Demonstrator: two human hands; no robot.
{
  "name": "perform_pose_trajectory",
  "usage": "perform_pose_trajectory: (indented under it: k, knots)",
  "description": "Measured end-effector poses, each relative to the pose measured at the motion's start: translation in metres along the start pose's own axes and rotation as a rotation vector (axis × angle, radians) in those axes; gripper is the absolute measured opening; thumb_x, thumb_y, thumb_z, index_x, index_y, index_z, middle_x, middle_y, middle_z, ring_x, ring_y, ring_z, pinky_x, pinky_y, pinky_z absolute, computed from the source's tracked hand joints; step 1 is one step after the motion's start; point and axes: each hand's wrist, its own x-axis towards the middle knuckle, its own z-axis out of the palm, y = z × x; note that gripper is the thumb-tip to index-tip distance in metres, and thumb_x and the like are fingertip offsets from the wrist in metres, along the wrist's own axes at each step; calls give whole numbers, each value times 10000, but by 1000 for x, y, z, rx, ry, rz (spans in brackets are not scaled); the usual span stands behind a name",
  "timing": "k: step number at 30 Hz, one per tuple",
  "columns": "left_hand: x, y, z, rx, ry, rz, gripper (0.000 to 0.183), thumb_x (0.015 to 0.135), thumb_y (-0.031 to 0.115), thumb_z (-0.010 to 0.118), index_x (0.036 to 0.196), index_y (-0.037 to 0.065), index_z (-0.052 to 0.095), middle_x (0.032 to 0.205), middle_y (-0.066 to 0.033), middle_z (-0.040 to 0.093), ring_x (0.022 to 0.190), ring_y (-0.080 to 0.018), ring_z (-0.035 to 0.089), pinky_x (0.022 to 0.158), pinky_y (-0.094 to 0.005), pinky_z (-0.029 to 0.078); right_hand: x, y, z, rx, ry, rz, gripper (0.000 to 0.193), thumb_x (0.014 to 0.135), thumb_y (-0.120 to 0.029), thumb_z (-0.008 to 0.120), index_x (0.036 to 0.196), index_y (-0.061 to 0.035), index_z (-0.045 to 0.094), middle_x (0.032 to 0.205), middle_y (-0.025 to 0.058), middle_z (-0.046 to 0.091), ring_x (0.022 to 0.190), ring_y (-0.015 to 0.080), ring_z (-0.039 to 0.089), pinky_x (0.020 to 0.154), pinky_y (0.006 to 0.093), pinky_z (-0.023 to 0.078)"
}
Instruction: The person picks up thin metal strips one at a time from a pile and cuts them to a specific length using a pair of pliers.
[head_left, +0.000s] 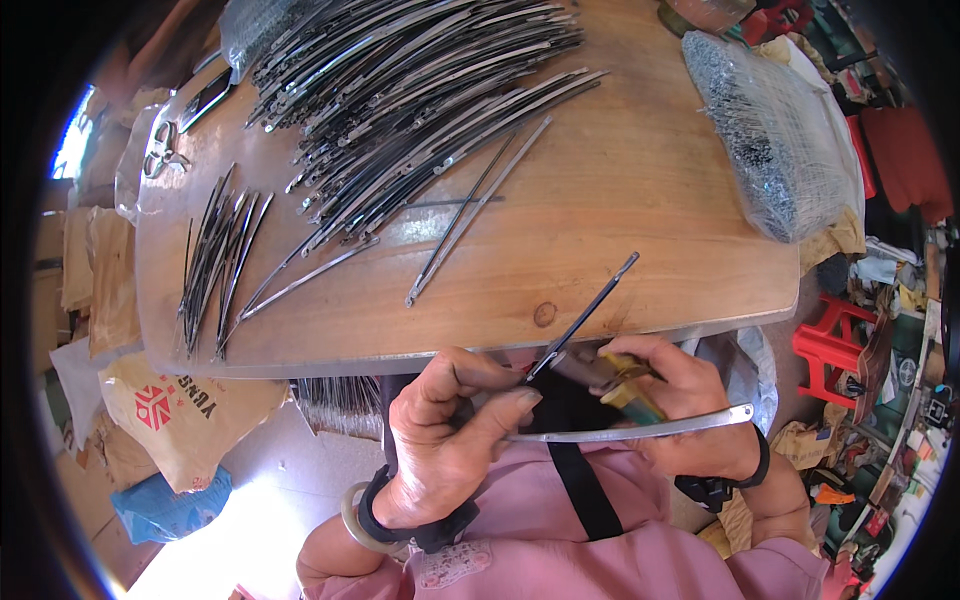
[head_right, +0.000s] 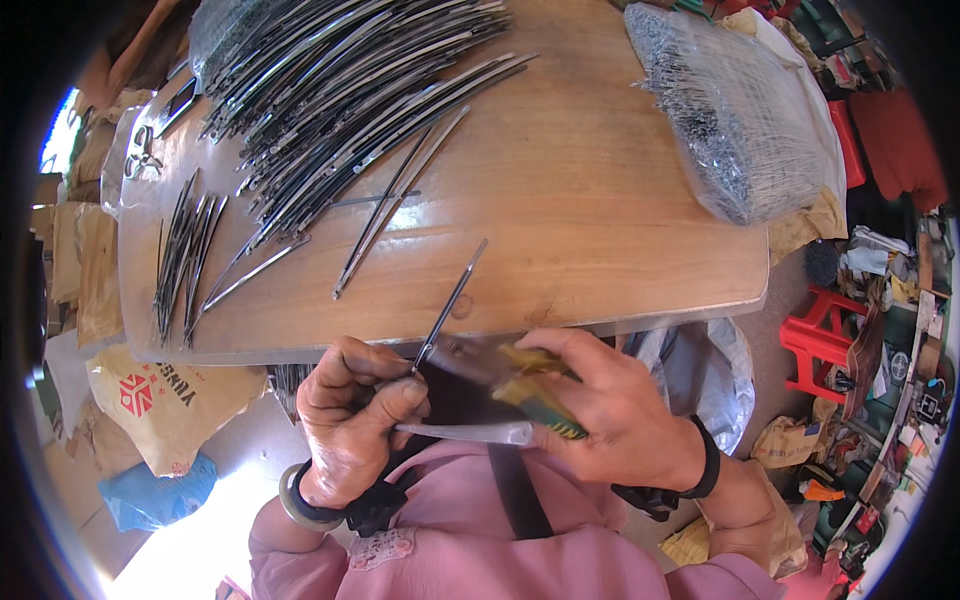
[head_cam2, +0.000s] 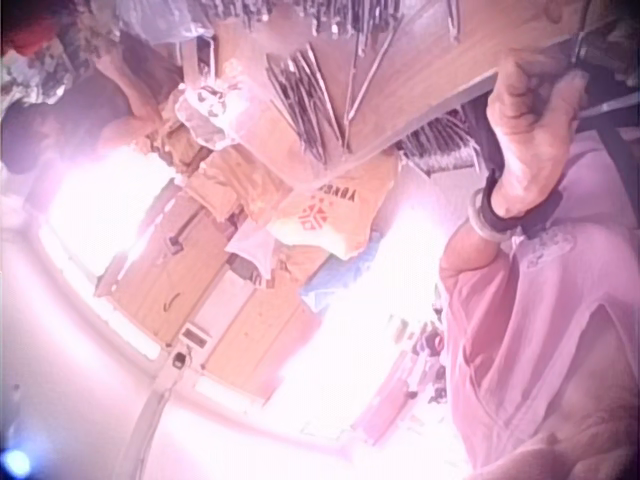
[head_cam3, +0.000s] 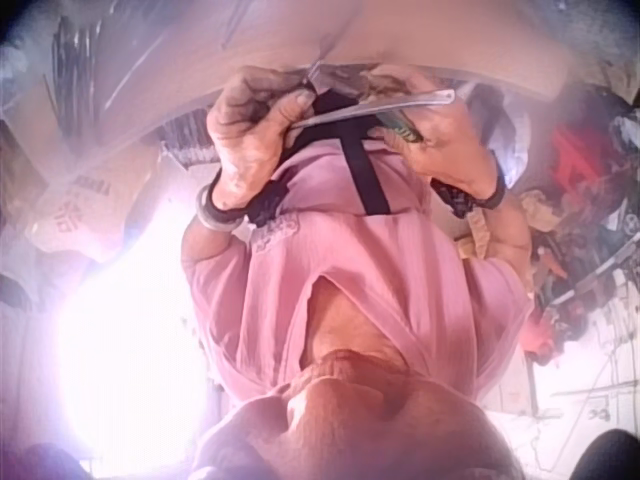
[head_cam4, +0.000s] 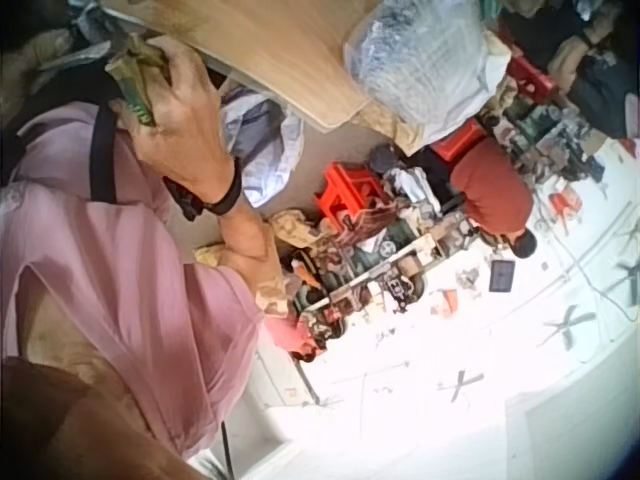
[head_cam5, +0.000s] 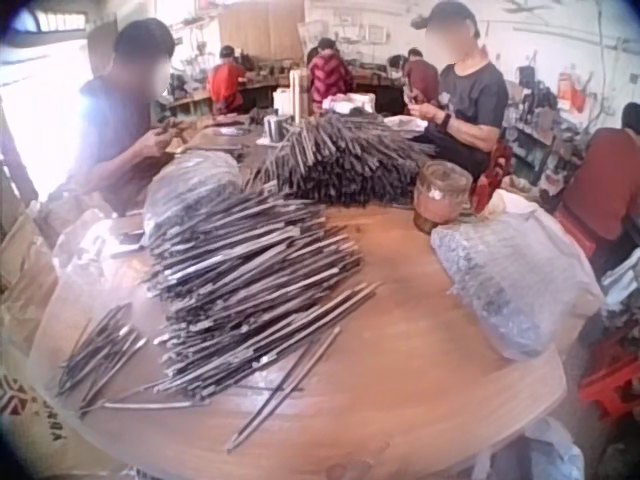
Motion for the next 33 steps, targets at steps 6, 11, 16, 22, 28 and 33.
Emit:
perform_pose_trajectory:
  k: [6, 11, 16, 22, 28, 33]
  knots:
    - [-6, -4, -5, 121, -20, -24, 146, 831, -134, 617, 874, -8, 557, 715, -68, 611, 527, -58, 493, 462, -211, 379, -6, 2, 13, -168, -56, -177, 376, 691, -156, 719, 976, 57, 595, 1052, 174, 529, 925, 316, 584, 760, 359, 517]
    - [-6, 6, -9, 27, 76, -77, 183, 812, -162, 600, 872, -6, 526, 703, -80, 610, 503, -79, 505, 446, -208, 365, 9, -11, 9, -201, -110, -179, 337, 735, -188, 698, 941, 56, 588, 970, 156, 530, 860, 276, 593, 650, 341, 510]
    - [2, 18, -50, 48, 194, -102, 162, 773, -88, 611, 839, 29, 519, 609, -45, 563, 394, -91, 453, 351, -213, 286, 33, -4, -27, -325, 50, -357, 368, 772, -165, 672, 1086, 18, 612, 1004, 160, 580, 858, 307, 609, 632, 328, 521]
    - [36, 41, -150, 1249, 473, 592, 295, 821, 41, 643, 1106, -2, 578, 930, -113, 624, 801, -222, 625, 674, -306, 503, 85, 45, -140, -1042, 403, -236, 356, 683, -29, 617, 1037, 2, 623, 1062, 165, 580, 930, 346, 588, 757, 407, 519]
    - [42, 34, -69, 1184, 83, 576, 429, 672, -6, 726, 1083, -37, 604, 1021, -172, 575, 933, -346, 573, 842, -387, 463, 69, 46, -132, -1008, 466, -178, 250, 640, 57, 647, 886, 75, 607, 1118, 204, 586, 961, 371, 607, 798, 384, 507]
    - [65, 24, -56, 1305, 29, 601, 125, 758, -39, 672, 853, -30, 591, 788, -157, 547, 755, -342, 554, 678, -408, 446, 66, 22, -130, -926, 687, -189, 224, 706, 50, 701, 916, 75, 627, 1082, 188, 605, 900, 334, 635, 777, 338, 504]
